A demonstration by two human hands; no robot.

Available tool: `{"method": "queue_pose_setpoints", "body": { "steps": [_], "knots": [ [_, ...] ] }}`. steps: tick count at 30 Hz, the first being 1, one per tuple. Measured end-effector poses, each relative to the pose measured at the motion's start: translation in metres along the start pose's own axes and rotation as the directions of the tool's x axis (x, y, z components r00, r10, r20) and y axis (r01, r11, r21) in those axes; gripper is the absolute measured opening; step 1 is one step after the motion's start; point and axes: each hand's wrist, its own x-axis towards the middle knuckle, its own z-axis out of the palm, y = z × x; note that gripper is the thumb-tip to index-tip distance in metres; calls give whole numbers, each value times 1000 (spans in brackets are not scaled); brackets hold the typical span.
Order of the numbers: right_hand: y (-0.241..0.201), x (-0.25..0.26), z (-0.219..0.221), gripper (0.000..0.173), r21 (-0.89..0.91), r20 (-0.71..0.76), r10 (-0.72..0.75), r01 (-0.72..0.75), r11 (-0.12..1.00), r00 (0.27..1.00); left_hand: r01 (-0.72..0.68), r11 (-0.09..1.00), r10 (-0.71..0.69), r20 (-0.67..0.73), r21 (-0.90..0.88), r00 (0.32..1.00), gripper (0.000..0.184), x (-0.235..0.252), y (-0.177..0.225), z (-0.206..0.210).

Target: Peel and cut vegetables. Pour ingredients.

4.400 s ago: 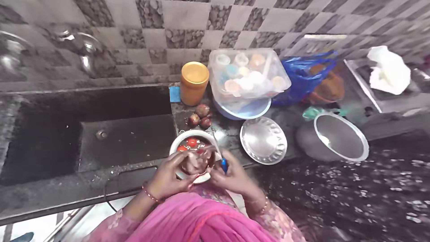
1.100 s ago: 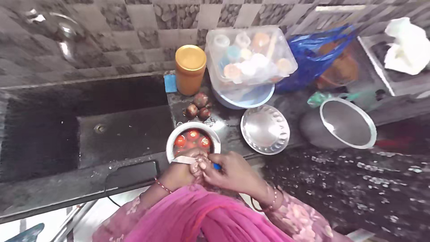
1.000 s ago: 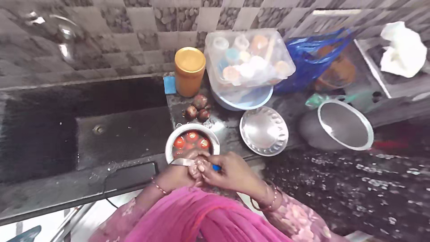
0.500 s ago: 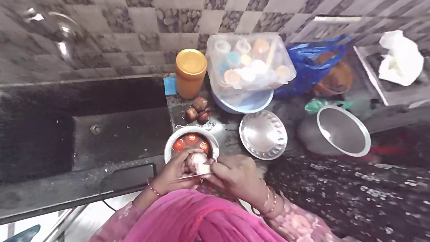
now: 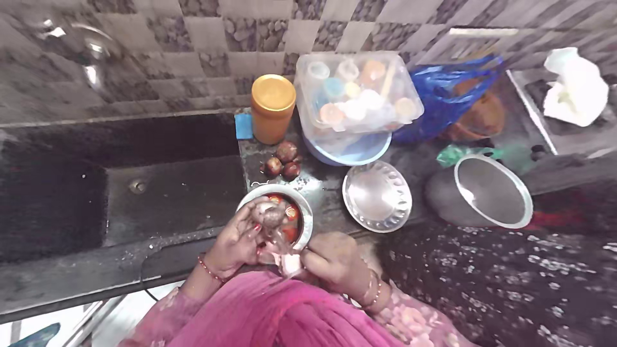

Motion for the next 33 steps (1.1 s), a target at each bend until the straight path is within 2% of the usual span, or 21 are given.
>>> {"method": "queue_pose_setpoints", "body": {
  "steps": [1,3,6,8,11,12,15,18,21,23,26,29,31,33],
  "knots": [
    [-2,-3,2,34,40,-1,22,-22,999,1000,28,991,-34,-46,-129,998,52,1,0,2],
    [-3,-10,3,41,143,-34,107,-101,985,994,-14,914,-32,-107,-405,994,52,4,-5,0],
    [5,-18,-5,41,264,-118,379,-339,903,918,-132,781,-5,-217,-610,976,50,7,-9,1],
    [22,-18,-10,39,235,-155,572,-532,813,805,-150,773,20,-213,-617,977,59,5,-9,-2],
    [54,-18,1,36,-116,-122,737,-747,655,665,-121,816,3,-206,-566,979,73,2,-7,-1],
    [63,-18,11,38,-230,-71,786,-777,586,614,-113,828,-9,-215,-549,977,74,2,-6,0],
    [85,-18,41,43,-462,121,916,-795,393,383,-103,859,-25,-244,-501,969,70,2,-8,6],
    [94,-23,63,46,-534,204,941,-776,337,269,-107,873,-43,-293,-477,955,58,1,-9,15],
    [86,-17,59,51,-468,310,931,-821,328,195,-117,887,-49,-342,-447,938,54,-1,-12,21],
    [83,-19,55,48,-408,331,922,-850,334,203,-125,898,-43,-368,-421,929,54,-2,-13,23],
    [86,-30,55,45,-310,288,922,-885,346,259,-116,930,-42,-413,-349,910,47,1,-10,28],
    [86,-35,43,34,-141,286,904,-919,369,319,-130,958,12,-415,-256,910,46,4,-14,29],
    [74,-33,22,31,34,311,869,-919,393,384,-150,968,55,-410,-203,910,52,6,-15,29],
    [54,-27,-2,35,207,301,813,-867,454,498,-167,972,81,-434,-164,897,51,9,-16,30]
  ]
}}
